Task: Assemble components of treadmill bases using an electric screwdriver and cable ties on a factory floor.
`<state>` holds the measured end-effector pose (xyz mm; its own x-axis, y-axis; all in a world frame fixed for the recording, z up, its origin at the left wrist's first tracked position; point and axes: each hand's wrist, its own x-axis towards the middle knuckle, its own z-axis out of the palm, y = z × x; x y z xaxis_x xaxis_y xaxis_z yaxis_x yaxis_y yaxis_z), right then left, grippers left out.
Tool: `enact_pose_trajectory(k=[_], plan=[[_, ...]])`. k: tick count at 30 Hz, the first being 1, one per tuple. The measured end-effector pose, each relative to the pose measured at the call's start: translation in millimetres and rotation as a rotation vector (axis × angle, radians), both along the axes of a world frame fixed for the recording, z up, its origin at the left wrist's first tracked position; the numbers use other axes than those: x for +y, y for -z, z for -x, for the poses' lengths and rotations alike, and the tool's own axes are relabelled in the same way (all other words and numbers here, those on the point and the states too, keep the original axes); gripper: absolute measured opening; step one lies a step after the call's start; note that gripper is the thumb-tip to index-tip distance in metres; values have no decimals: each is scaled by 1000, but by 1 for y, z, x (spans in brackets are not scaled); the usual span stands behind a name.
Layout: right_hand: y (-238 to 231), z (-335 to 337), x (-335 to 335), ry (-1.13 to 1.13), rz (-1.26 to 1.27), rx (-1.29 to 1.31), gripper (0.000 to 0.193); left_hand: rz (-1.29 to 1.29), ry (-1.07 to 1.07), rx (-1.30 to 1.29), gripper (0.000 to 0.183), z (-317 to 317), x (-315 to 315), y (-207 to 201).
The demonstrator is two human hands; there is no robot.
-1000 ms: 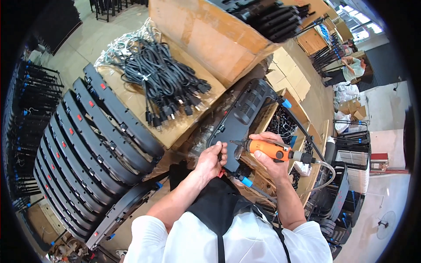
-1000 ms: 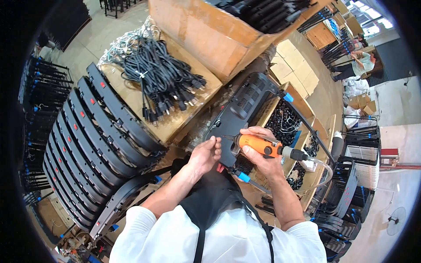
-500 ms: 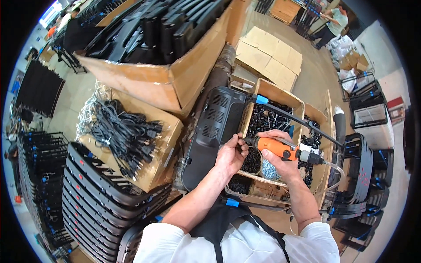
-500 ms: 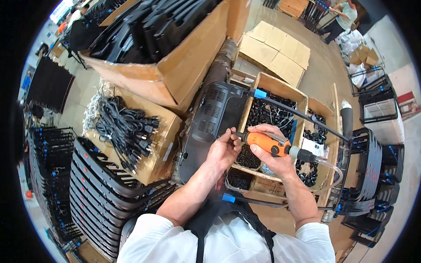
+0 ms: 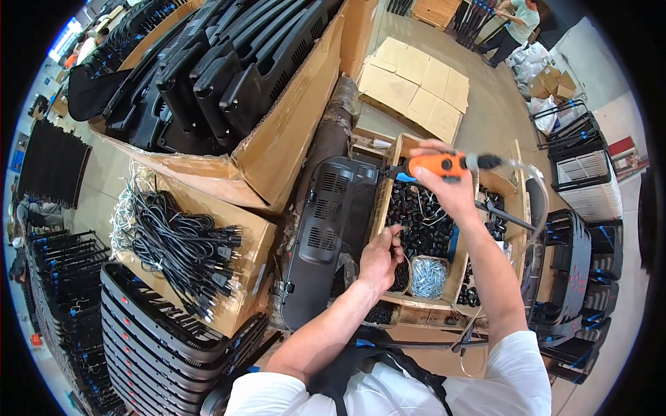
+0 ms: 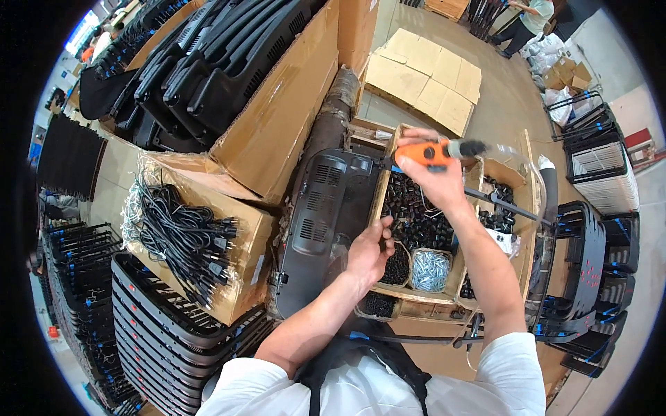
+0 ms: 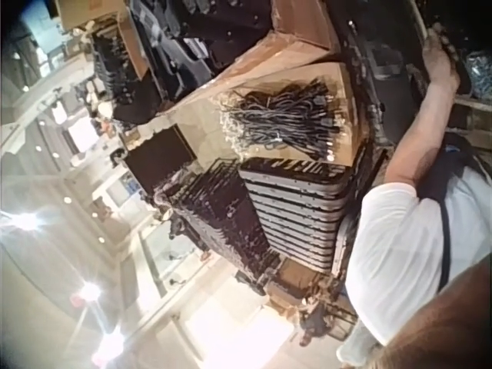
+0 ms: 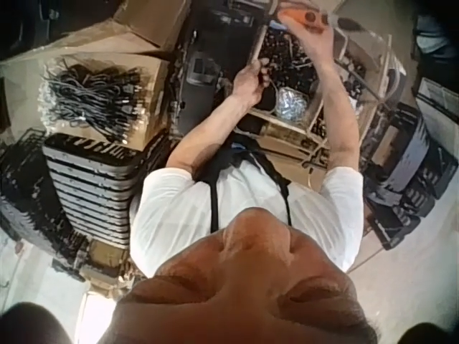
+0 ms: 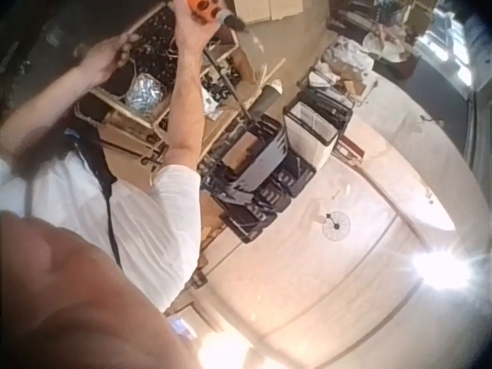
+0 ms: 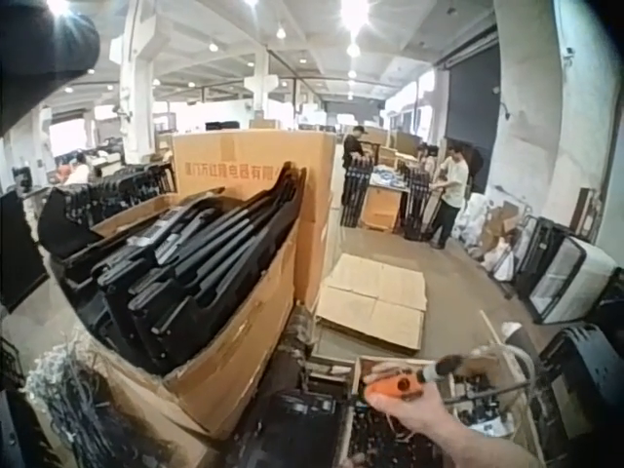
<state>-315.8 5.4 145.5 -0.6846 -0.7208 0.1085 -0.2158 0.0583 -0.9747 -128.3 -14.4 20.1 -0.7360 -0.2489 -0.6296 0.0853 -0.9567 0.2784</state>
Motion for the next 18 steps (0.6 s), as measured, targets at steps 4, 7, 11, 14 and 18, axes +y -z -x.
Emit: enact_pose_trajectory(k=[4, 7, 11, 14, 18], plan=[[22, 28, -29, -33, -2, -45, 44, -32, -21, -84, 31, -4, 2, 0], [33, 33, -41, -59, -17, -87, 45, -29, -27, -99, 29, -6, -7, 3], [41, 35, -50, -88, -137, 1, 44, -7, -14, -29, 28, -9, -17, 22], [43, 35, -55, -97, -163, 4, 45, -24, -2, 8, 26, -5, -20, 29], [48, 40, -62, -137, -280, 110, 42, -60, -12, -10, 24, 4, -23, 30]])
